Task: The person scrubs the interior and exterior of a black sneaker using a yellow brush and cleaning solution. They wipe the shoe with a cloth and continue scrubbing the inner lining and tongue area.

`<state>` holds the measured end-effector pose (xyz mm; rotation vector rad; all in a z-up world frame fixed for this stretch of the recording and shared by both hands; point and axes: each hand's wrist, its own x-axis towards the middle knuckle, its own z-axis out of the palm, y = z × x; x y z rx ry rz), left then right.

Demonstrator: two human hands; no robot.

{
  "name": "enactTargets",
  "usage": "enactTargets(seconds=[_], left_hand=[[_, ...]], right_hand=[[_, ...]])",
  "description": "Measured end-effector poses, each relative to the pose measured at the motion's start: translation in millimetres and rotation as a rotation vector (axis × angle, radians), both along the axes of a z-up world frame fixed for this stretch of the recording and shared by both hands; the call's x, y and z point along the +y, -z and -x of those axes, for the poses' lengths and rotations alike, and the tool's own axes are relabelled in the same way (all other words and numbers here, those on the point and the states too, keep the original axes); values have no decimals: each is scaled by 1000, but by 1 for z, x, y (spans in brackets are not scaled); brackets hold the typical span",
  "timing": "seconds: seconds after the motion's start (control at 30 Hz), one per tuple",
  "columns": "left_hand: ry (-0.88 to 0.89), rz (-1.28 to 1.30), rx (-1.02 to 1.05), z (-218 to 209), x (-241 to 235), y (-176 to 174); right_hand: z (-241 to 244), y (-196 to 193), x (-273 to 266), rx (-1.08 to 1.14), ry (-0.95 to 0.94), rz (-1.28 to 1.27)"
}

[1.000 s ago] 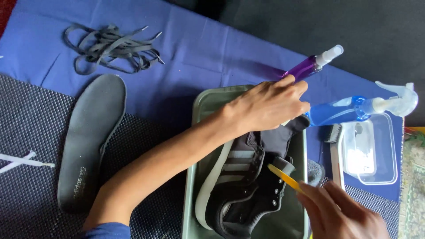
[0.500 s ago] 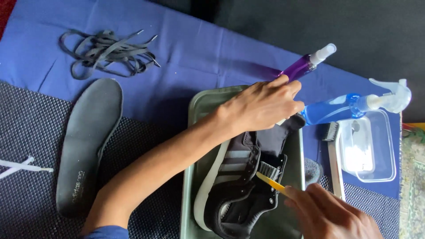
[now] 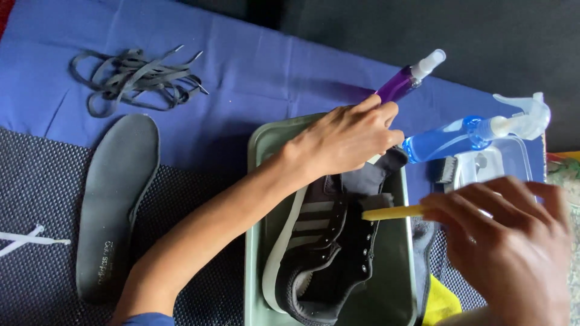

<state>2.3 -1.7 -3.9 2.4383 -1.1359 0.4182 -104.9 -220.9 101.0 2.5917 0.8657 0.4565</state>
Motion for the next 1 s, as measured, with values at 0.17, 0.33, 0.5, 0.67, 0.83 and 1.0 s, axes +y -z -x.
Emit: enactTargets(seconds=[0.17,0.33,0.5,0.67,0.83,1.0], left_hand=[[8,10,11,1,-1,1],[-9,17,-16,-1,0,3],[-2,-7,-8,-2,-1,5],[-3,12,12,-2,0,4],[9,5,10,-1,0,1],[10,29,-63,-6,-3,10]], right_hand=[[4,12,16,78,-111,-115],[8,6,5,-34,-7,56],[-2,20,32,206,-168,-160],[13,8,26,82,-181,-166],[9,19,38,204,-234,-212],[16,4,3,102,-117,-183]])
